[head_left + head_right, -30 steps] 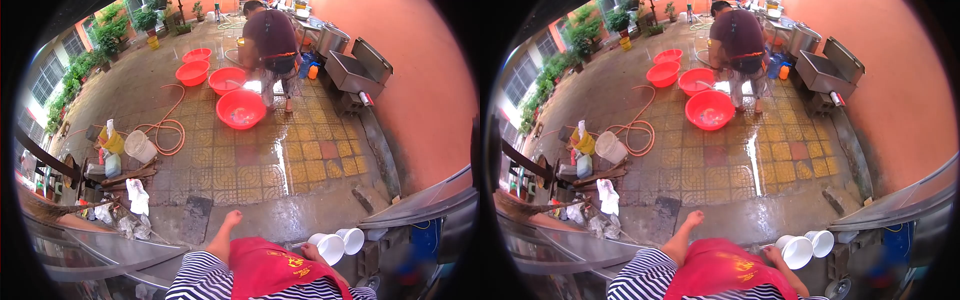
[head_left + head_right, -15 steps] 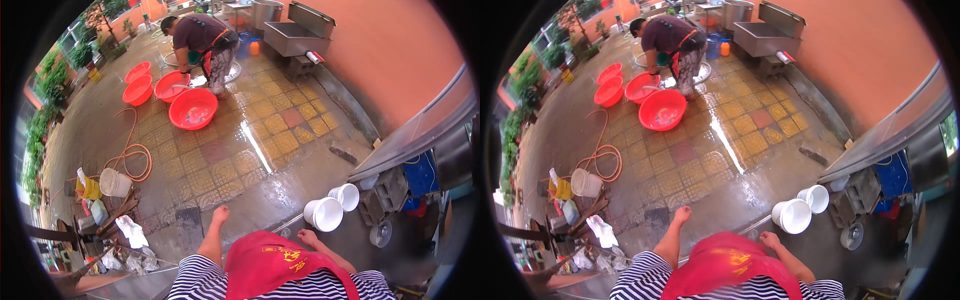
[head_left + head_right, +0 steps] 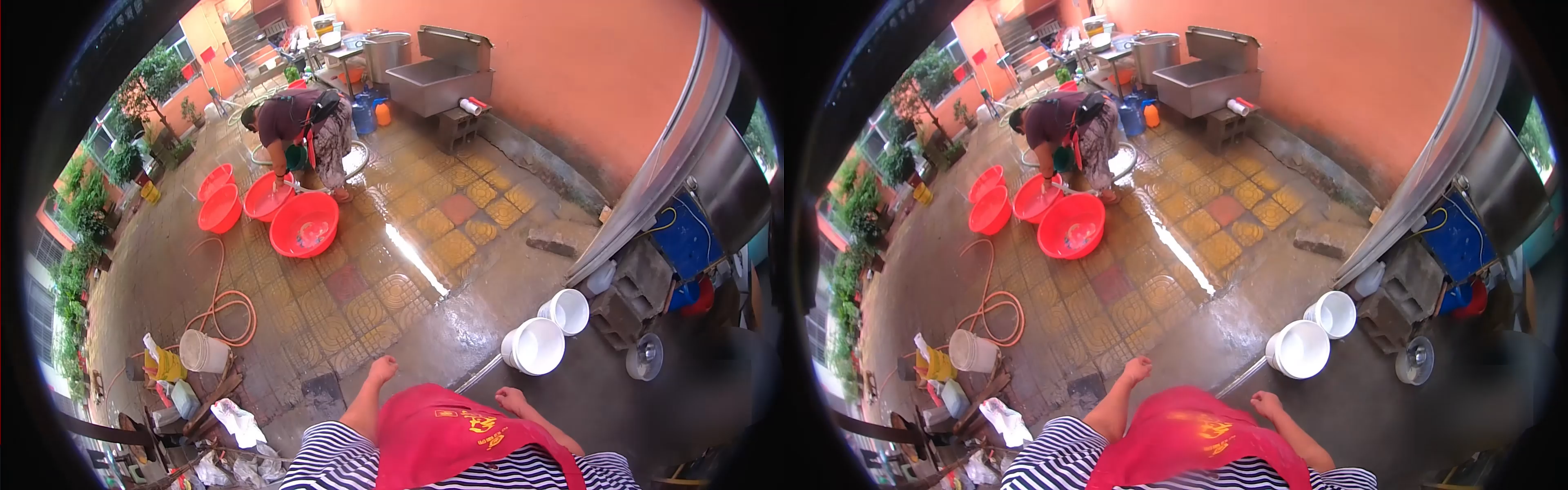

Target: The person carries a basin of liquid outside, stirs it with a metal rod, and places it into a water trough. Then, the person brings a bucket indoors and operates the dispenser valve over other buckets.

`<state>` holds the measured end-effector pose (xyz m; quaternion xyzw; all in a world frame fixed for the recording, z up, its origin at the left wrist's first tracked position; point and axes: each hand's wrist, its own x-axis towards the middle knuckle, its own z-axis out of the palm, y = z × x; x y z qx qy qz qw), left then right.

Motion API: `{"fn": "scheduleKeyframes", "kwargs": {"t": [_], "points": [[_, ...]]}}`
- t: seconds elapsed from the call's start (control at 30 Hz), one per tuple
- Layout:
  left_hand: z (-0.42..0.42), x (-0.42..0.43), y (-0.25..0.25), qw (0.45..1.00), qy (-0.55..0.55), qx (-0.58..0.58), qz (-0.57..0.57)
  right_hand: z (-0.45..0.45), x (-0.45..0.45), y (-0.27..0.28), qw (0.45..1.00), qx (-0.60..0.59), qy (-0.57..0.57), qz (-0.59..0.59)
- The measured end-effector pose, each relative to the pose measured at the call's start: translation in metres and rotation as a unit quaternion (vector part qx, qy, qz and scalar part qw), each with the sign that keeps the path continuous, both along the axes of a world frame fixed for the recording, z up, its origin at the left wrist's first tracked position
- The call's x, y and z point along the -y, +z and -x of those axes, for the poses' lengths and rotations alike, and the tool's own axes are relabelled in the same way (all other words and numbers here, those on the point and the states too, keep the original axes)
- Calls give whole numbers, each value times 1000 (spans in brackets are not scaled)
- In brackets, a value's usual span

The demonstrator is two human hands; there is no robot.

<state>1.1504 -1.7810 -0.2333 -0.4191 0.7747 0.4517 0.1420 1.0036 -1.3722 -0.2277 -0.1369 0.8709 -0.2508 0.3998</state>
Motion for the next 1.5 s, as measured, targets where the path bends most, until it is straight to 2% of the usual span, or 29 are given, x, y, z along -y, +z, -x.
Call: {"fn": "scheduleKeyframes", "kwargs": {"t": [0.03, 0.17, 0.23, 0.27, 0.3, 0.5, 0.57, 0.77, 0.9, 1.03, 1.13, 1.27, 1.43, 1.5], "points": [[0, -6, 6, 1000, -10, 12, 0, -2, -8, -3, 999, 31, -30, -16], [9, -32, 33, 999, -24, 35, -16, -14, -46, -5, 998, 16, -58, -7], [15, -48, 43, 999, -41, 25, -11, -23, -69, 0, 991, 59, -101, -58], [14, -51, 27, 997, -61, -24, 32, -28, -81, 3, 991, 59, -107, -53], [17, -57, 29, 997, -66, -25, 35, -35, -94, 6, 993, 35, -90, -73], [35, -113, 56, 997, -69, -41, -5, -54, -161, 15, 992, 10, -87, -96], [38, -133, 60, 986, -149, -29, 70, -55, -179, 13, 990, 3, -99, -100], [46, -176, 55, 972, -224, -18, 74, -57, -215, 5, 988, -27, -134, -68], [53, -185, 50, 962, -261, -44, 74, -66, -229, -3, 986, -11, -154, -64], [64, -187, 52, 946, -300, -64, 101, -87, -256, -70, 991, -24, -119, -56], [70, -181, 47, 943, -313, -64, 98, -100, -260, -92, 989, 5, -124, -75], [86, -159, 17, 932, -342, -52, 103, -99, -260, -82, 987, -12, -146, -70], [102, -134, 40, 936, -329, -53, 113, -70, -255, -64, 988, -42, -135, -67], [106, -128, 46, 949, -291, -64, 106, -60, -243, -61, 989, -48, -125, -61]]}}
